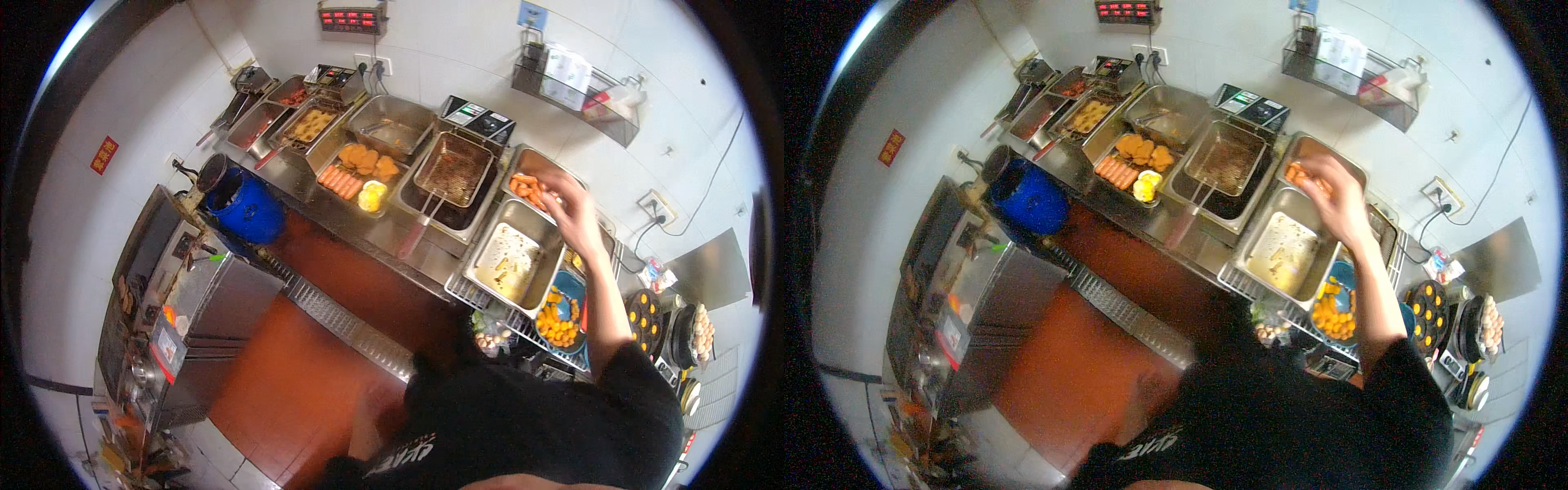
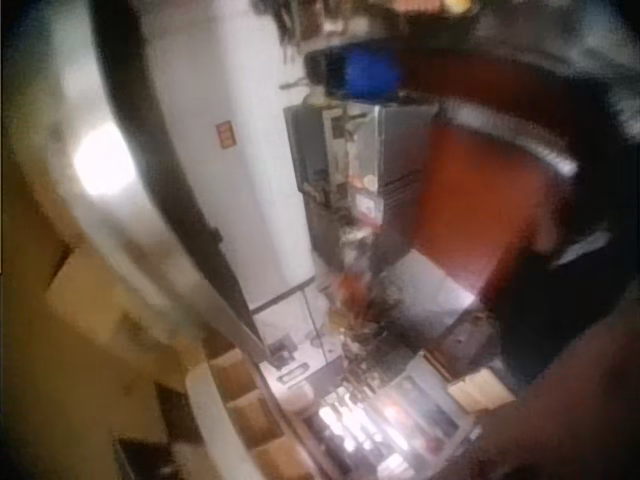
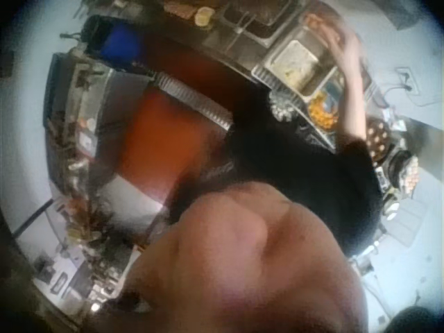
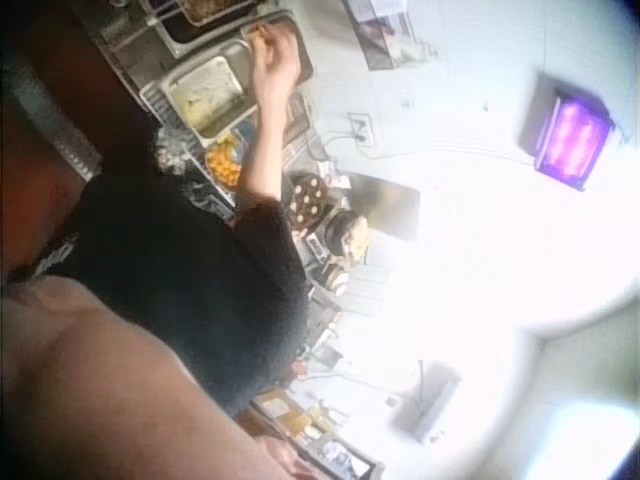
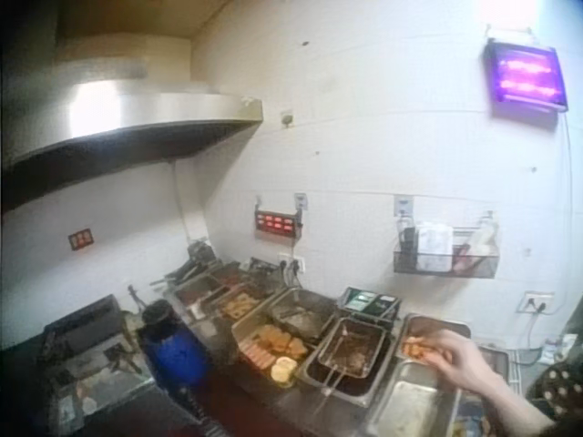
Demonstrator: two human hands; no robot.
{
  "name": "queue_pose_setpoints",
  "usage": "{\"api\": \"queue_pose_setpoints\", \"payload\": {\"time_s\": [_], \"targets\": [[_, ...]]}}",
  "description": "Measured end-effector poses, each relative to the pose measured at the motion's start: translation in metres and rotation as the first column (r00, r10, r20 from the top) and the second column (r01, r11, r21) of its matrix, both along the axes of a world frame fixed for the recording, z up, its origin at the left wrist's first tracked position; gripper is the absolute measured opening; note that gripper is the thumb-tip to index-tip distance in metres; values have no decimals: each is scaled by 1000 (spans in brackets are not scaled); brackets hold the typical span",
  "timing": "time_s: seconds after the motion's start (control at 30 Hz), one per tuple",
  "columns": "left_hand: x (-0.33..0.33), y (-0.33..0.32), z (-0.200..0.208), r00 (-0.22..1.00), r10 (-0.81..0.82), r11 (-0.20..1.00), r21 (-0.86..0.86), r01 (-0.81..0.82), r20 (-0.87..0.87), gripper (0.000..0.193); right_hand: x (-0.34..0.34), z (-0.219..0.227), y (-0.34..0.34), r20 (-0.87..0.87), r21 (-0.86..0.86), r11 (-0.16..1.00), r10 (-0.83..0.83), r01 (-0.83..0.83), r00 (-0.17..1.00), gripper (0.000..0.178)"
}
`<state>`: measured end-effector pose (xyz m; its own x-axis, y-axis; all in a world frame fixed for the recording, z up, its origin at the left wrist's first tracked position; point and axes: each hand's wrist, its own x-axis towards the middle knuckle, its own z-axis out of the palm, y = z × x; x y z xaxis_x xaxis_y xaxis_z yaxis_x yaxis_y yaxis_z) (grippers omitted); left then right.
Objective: The person cracks eggs into a round-pan griddle and fries them. They then use tongs to remove fried chicken pieces from a deep fryer and place them into a metal tray.
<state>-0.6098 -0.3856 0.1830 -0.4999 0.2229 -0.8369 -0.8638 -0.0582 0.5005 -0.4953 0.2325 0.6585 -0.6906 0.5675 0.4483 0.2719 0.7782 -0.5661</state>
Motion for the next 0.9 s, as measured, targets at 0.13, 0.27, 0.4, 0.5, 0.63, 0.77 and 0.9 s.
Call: {"api": "queue_pose_setpoints", "payload": {"time_s": [0.13, 0.27, 0.4, 0.5, 0.63, 0.77, 0.9], "targets": [[-110, -22, 3, 994, 106, 993, 45, -105, -9, 52, -193, -10, 9, -31, -125, 974, 188, -190, 982, 45], [-194, -38, 15, 993, 117, 990, -84, -115, 29, 49, -377, -29, 54, 116, 34, 983, 175, -180, 978, 55], [-273, -33, 25, 993, -108, 958, -263, 115, 41, 47, -576, -50, 120, 280, 309, 949, -25, -65, 960, 58], [-362, -13, 39, 950, -310, 864, -403, 301, 43, 46, -732, -55, 188, 241, 404, 914, -155, 46, 958, 60], [-502, 18, 65, 893, -448, 772, -488, 406, 34, 44, -895, -52, 261, 350, 495, 858, -338, 134, 874, 61], [-632, 41, 88, 864, -503, 753, -503, 424, -24, 42, -970, -30, 302, 371, 613, 778, -434, 134, 821, 66], [-748, 63, 112, 815, -574, 727, -509, 462, -79, 40, -996, -23, 314, 349, 658, 725, -535, 206, 769, 63]]}}
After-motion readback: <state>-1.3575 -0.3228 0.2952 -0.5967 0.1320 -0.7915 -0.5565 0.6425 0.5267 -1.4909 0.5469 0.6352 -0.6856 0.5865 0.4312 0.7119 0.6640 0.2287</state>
